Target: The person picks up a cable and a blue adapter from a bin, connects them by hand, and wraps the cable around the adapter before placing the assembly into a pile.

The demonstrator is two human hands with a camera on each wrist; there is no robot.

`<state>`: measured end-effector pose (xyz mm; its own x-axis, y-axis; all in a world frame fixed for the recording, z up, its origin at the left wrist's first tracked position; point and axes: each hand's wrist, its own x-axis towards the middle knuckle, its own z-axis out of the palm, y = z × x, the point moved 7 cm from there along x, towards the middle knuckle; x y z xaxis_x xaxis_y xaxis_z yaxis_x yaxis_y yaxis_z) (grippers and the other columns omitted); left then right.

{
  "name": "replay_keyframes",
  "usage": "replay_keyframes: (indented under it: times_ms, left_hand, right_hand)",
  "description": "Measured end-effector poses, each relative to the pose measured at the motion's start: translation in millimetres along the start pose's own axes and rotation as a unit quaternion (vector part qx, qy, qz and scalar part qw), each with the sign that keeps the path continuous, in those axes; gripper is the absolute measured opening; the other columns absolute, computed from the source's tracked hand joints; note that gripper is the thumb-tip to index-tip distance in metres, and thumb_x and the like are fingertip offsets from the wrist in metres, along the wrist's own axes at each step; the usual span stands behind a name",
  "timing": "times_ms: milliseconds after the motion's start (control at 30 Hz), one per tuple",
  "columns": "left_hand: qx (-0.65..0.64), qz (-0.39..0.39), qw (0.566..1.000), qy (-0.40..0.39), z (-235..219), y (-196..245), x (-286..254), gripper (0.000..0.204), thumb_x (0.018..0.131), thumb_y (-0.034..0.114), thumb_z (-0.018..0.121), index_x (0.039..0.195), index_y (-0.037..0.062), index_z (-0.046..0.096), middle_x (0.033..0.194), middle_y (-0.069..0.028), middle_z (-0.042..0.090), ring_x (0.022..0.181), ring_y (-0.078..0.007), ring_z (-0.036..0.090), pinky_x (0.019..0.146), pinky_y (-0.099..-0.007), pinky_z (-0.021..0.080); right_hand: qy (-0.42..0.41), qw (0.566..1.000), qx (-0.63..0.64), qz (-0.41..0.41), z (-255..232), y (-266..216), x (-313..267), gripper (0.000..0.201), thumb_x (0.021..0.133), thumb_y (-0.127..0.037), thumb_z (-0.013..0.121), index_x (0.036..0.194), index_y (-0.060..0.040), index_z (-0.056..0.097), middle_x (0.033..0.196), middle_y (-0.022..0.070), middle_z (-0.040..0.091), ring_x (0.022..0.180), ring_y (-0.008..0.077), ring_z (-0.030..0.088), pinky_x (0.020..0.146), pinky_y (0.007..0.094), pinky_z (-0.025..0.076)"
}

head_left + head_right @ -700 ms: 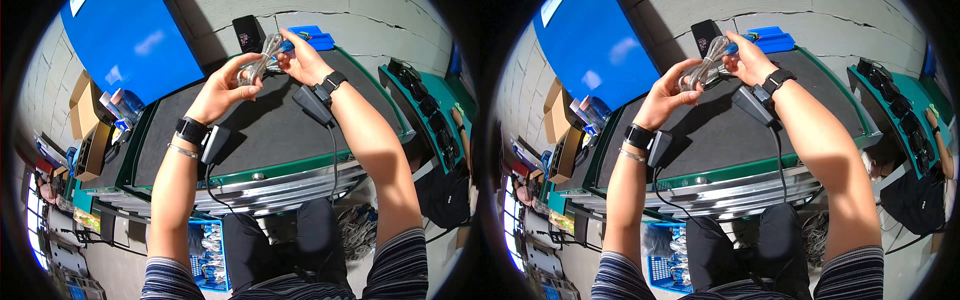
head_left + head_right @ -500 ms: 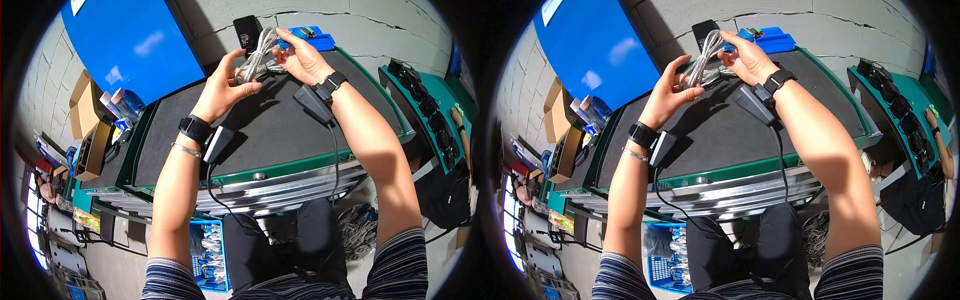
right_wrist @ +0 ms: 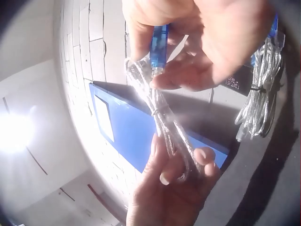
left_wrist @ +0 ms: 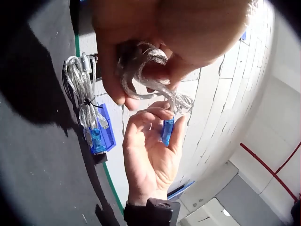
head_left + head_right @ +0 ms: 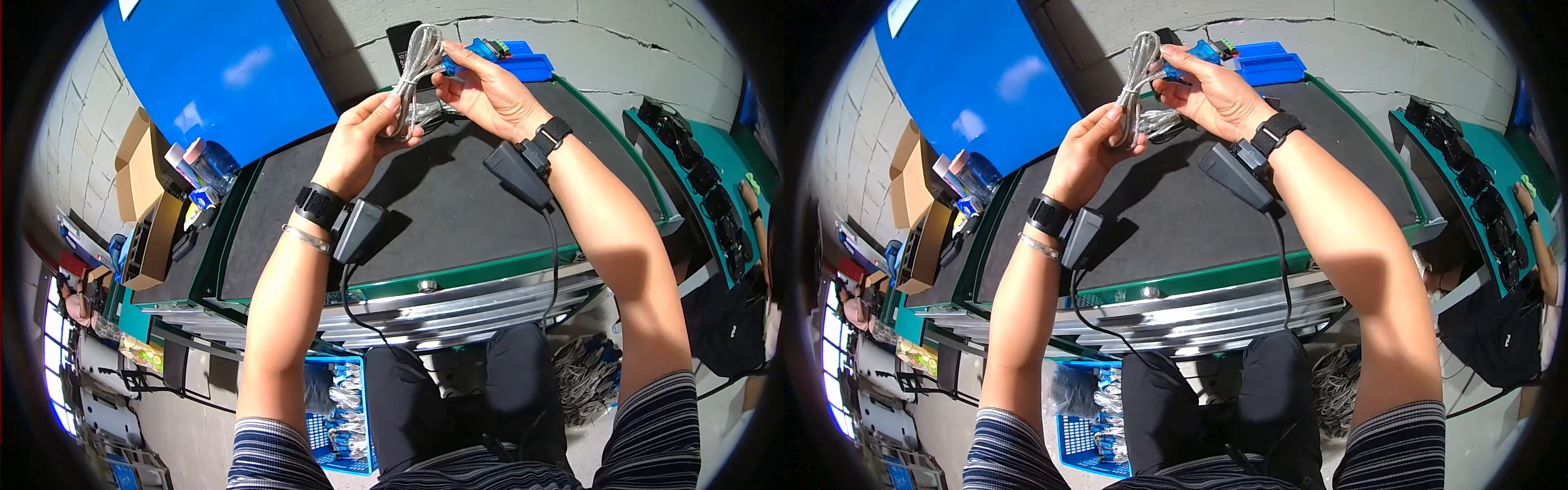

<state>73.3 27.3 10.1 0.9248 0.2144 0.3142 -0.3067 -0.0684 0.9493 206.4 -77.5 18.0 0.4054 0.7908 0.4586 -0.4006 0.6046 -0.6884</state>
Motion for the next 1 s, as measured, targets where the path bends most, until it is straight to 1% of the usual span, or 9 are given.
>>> replay_keyframes:
  times_ms: [167, 333, 467, 567, 667, 800, 867, 933, 1000]
  left_hand:
    - [-0.071, -0.034, 0.995, -0.054, 2, 0, -1, 0.034, 0.101, 0.03, 0.05, 0.113, -0.0002, 0.059, 0.065, 0.0029, 0.042, 0.076, -0.0188, 0.062, 0.074, -0.0308, 0.052]
    - [-0.051, -0.099, 0.986, -0.122, 13, -2, -7, 0.034, 0.1, 0.032, 0.051, 0.107, 0.0003, 0.062, 0.06, 0.0042, 0.04, 0.07, -0.0165, 0.061, 0.067, -0.0289, 0.051]
    - [-0.001, -0.116, 0.989, -0.094, 6, -6, -6, 0.038, 0.1, 0.031, 0.048, 0.113, -0.0031, 0.06, 0.057, 0.005, 0.035, 0.066, -0.0164, 0.058, 0.065, -0.0275, 0.047]
    - [0.037, -0.126, 0.988, -0.081, 6, -8, -6, 0.038, 0.101, 0.031, 0.048, 0.112, -0.0031, 0.06, 0.057, 0.0048, 0.034, 0.063, -0.0158, 0.057, 0.063, -0.0271, 0.045]
    - [0.072, -0.121, 0.987, -0.075, 7, -6, -7, 0.038, 0.101, 0.032, 0.048, 0.111, -0.003, 0.061, 0.057, 0.0049, 0.035, 0.062, -0.0151, 0.056, 0.062, -0.0266, 0.044]
    - [0.086, -0.112, 0.984, -0.111, 4, -7, -6, 0.037, 0.1, 0.032, 0.049, 0.107, -0.0013, 0.064, 0.061, 0.0037, 0.049, 0.063, -0.0105, 0.059, 0.06, -0.0264, 0.047]
    - [0.087, -0.113, 0.984, -0.11, 4, -7, -8, 0.037, 0.1, 0.032, 0.05, 0.109, -0.0011, 0.064, 0.063, 0.003, 0.051, 0.064, -0.0101, 0.059, 0.06, -0.0263, 0.047]
    - [0.101, -0.104, 0.986, -0.083, 6, -5, -10, 0.037, 0.099, 0.032, 0.054, 0.112, -0.0006, 0.063, 0.067, 0.0021, 0.054, 0.064, -0.0101, 0.059, 0.061, -0.0257, 0.048]
    - [0.101, -0.106, 0.985, -0.091, 6, -6, -9, 0.037, 0.098, 0.033, 0.055, 0.114, -0.0002, 0.062, 0.068, 0.0021, 0.055, 0.064, -0.0104, 0.059, 0.062, -0.0253, 0.048]
  right_hand:
    - [-0.063, 0.998, -0.02, 0.006, 14, -2, -4, 0.026, 0.098, -0.03, 0.057, 0.115, -0.0101, 0.06, 0.102, 0.0016, 0.063, 0.085, 0.0107, 0.06, 0.078, 0.0257, 0.053]
    - [-0.017, 0.998, -0.053, 0.029, 13, 3, -5, 0.035, 0.09, -0.046, 0.064, 0.102, -0.0132, 0.061, 0.092, 0.0023, 0.06, 0.073, 0.011, 0.059, 0.068, 0.0231, 0.054]
    - [0.039, 0.993, -0.108, 0.03, 4, 7, -5, 0.046, 0.086, -0.057, 0.064, 0.099, -0.0129, 0.06, 0.088, 0.0024, 0.059, 0.071, 0.0096, 0.058, 0.063, 0.0216, 0.054]
    - [0.062, 0.99, -0.116, 0.047, -2, 11, -5, 0.044, 0.091, -0.054, 0.059, 0.104, -0.0122, 0.061, 0.093, 0.0, 0.062, 0.076, 0.0063, 0.058, 0.063, 0.019, 0.052]
    - [0.068, 0.988, -0.132, 0.052, -4, 13, -5, 0.05, 0.087, -0.058, 0.06, 0.105, -0.011, 0.061, 0.094, 0.0001, 0.062, 0.076, 0.0059, 0.057, 0.063, 0.0184, 0.051]
    - [0.049, 0.988, -0.132, 0.058, -1, 15, -10, 0.055, 0.083, -0.061, 0.064, 0.105, -0.0098, 0.062, 0.096, 0.0002, 0.061, 0.077, 0.0059, 0.055, 0.064, 0.0185, 0.051]
    - [0.014, 0.988, -0.151, 0.025, 8, 10, -11, 0.06, 0.071, -0.066, 0.073, 0.097, -0.012, 0.065, 0.088, -0.0023, 0.061, 0.076, 0.0056, 0.057, 0.064, 0.0181, 0.052]
    - [0.002, 0.986, -0.162, 0.037, 9, 11, -9, 0.051, 0.076, -0.055, 0.076, 0.1, -0.0124, 0.064, 0.091, -0.0024, 0.061, 0.081, 0.0053, 0.058, 0.067, 0.0188, 0.051]
    - [0.021, 0.983, -0.179, 0.028, 6, 7, -11, 0.036, 0.087, -0.04, 0.07, 0.104, -0.0083, 0.064, 0.097, 0.0005, 0.06, 0.084, 0.0071, 0.056, 0.073, 0.0222, 0.05]
